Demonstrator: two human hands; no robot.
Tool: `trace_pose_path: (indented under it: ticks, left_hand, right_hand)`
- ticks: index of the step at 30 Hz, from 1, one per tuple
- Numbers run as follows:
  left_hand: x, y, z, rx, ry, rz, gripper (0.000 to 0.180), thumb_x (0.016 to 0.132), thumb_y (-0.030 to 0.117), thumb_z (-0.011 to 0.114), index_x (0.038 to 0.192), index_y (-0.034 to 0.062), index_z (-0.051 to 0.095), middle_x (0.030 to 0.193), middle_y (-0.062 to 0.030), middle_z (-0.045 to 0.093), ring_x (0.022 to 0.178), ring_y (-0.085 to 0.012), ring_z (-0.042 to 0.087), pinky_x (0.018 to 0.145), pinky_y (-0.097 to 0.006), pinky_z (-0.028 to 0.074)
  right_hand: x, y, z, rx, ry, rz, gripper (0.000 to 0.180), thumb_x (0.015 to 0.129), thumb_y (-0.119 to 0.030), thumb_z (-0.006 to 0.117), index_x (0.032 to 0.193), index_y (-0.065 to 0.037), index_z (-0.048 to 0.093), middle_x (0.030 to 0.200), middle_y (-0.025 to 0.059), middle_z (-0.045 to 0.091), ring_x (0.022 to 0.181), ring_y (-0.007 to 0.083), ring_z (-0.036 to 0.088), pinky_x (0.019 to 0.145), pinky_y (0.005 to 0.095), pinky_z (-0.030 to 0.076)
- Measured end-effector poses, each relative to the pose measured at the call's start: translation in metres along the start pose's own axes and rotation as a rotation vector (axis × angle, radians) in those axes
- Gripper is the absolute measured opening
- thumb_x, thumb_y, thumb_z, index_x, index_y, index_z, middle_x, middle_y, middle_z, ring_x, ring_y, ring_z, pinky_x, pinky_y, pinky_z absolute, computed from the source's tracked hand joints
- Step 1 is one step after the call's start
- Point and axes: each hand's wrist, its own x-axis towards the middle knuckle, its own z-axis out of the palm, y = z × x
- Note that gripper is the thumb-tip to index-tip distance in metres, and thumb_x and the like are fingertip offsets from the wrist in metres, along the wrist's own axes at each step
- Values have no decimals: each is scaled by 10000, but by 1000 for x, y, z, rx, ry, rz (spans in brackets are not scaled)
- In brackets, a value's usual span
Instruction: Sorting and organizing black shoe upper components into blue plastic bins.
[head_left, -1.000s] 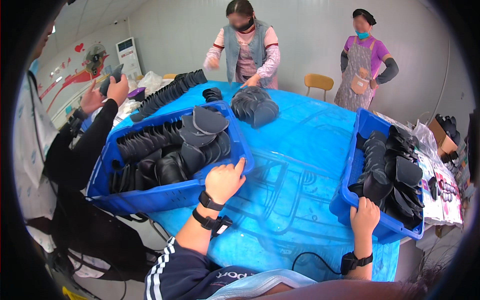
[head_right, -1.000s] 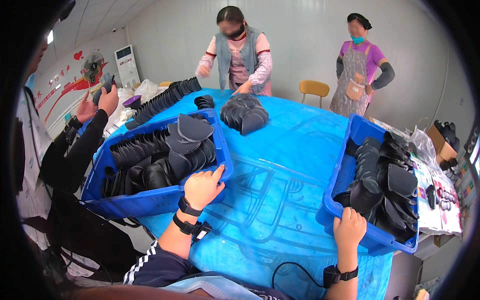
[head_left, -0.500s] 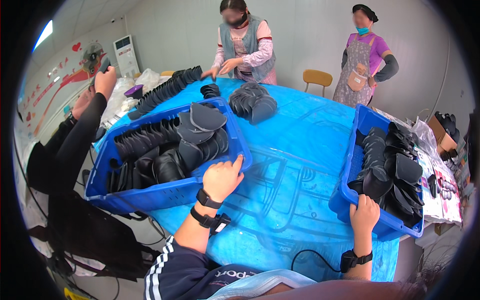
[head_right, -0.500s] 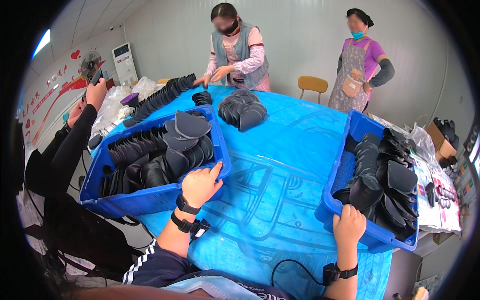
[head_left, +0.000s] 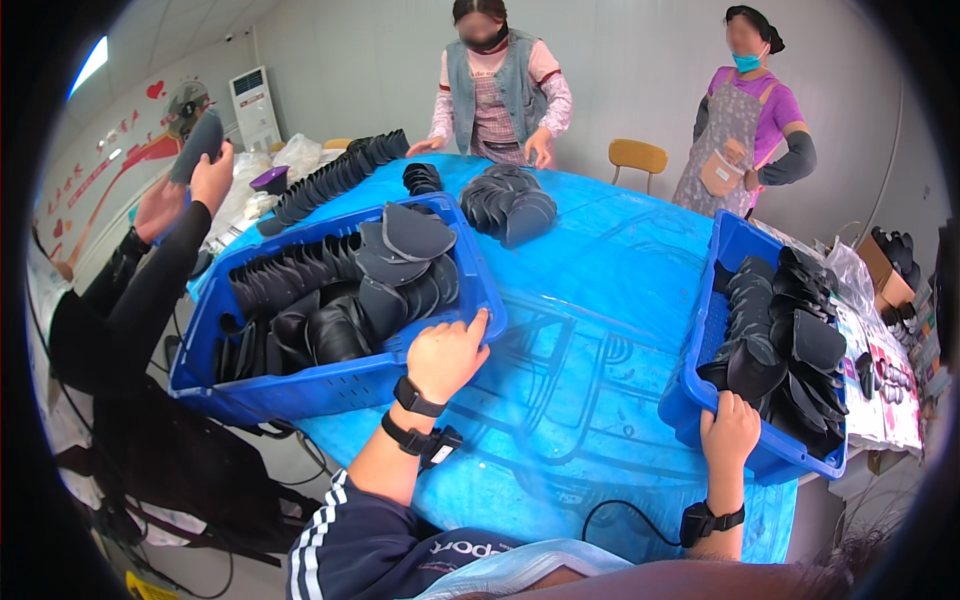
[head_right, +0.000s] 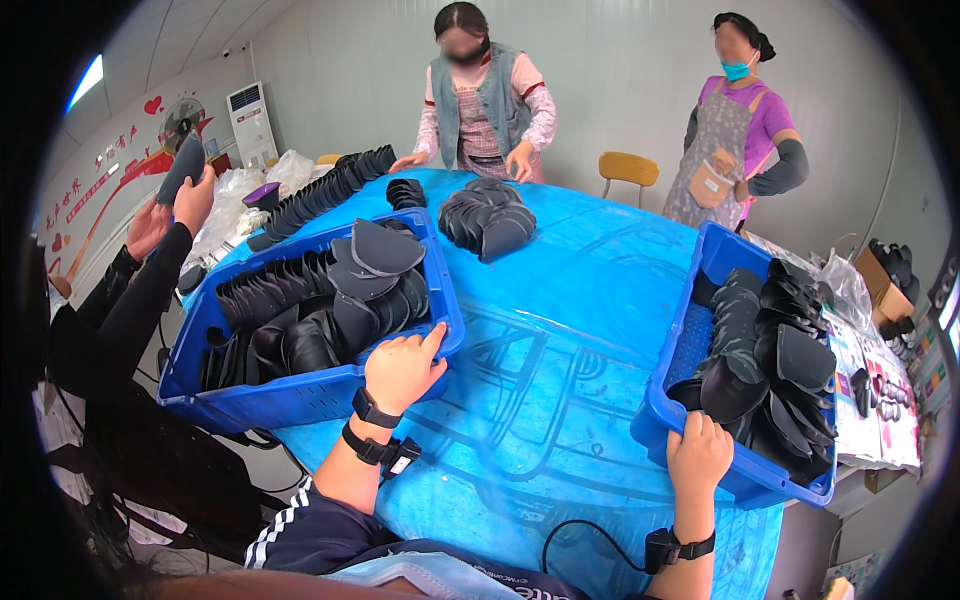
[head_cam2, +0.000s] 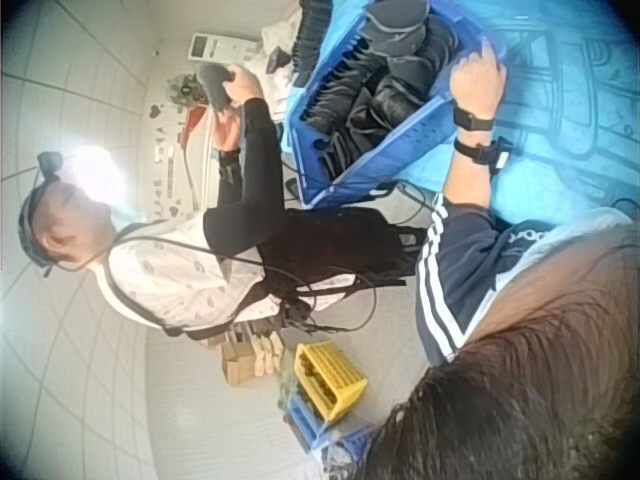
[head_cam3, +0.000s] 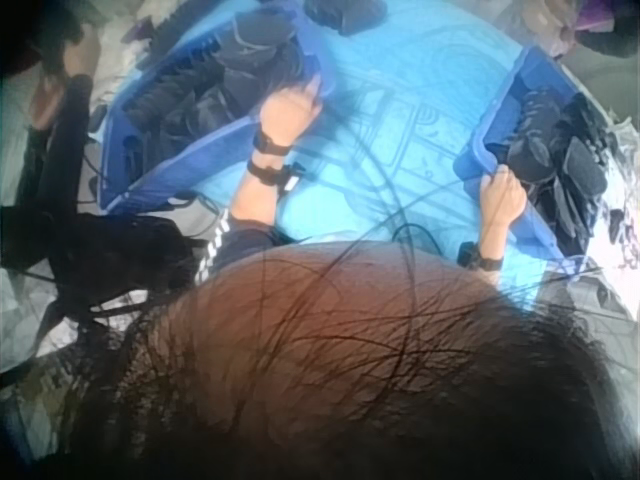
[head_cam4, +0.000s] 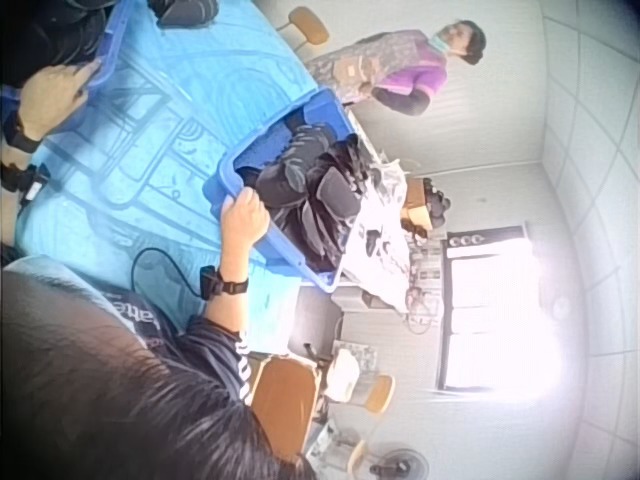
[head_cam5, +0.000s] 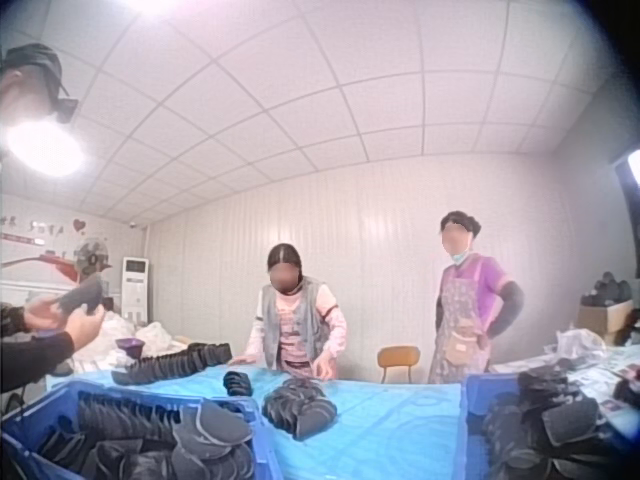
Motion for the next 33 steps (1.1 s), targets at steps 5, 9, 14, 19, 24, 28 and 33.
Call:
trace_pose_path:
  ticks: [5,9,14,19,24,28,33]
  left_hand:
    - [-2,0,0,4,-5,1,426,677,262,650,1071,117,586,610,-38,550,541,-192,564,507,-309,447]
    - [-1,1,0,-8,-18,0,442,670,267,659,1078,116,584,623,-38,553,555,-192,567,516,-308,448]
    - [-2,0,-1,-1,-22,-1,445,670,268,659,1083,118,583,624,-38,553,557,-192,566,520,-308,449]
    - [-1,0,0,-10,-29,0,444,670,270,660,1080,118,584,619,-40,551,553,-194,566,518,-310,449]
    - [-1,-1,2,2,-4,5,447,669,273,662,1080,118,581,619,-46,554,551,-198,567,510,-316,451]
    - [-2,0,1,-12,-27,-5,441,671,268,660,1077,116,582,615,-48,555,552,-200,569,514,-316,451]
    - [-2,1,-1,-6,-4,-2,431,673,262,653,1073,116,584,619,-46,561,551,-200,570,522,-314,454]
  right_hand:
    - [0,-1,-1,3,-3,1,164,653,-167,578,738,-54,494,657,86,507,603,262,525,560,367,403]
    - [-2,-1,-3,18,-43,30,168,652,-156,576,757,-47,504,677,95,517,629,271,530,582,371,408]
    - [-2,-1,-1,38,-69,48,173,647,-143,574,773,-40,513,694,104,526,652,281,535,601,377,412]
    - [-2,0,-2,14,-20,7,164,658,-172,584,730,-55,495,655,84,507,606,258,527,562,362,405]
    - [1,-2,-2,9,3,5,160,658,-172,583,721,-58,490,649,83,507,603,256,528,560,362,404]
    - [-1,-1,1,5,-5,6,157,649,-168,582,702,-64,477,648,83,507,600,257,527,554,362,401]
    - [0,-1,-2,-10,20,0,160,643,-165,580,686,-69,459,636,83,494,593,257,519,549,363,394]
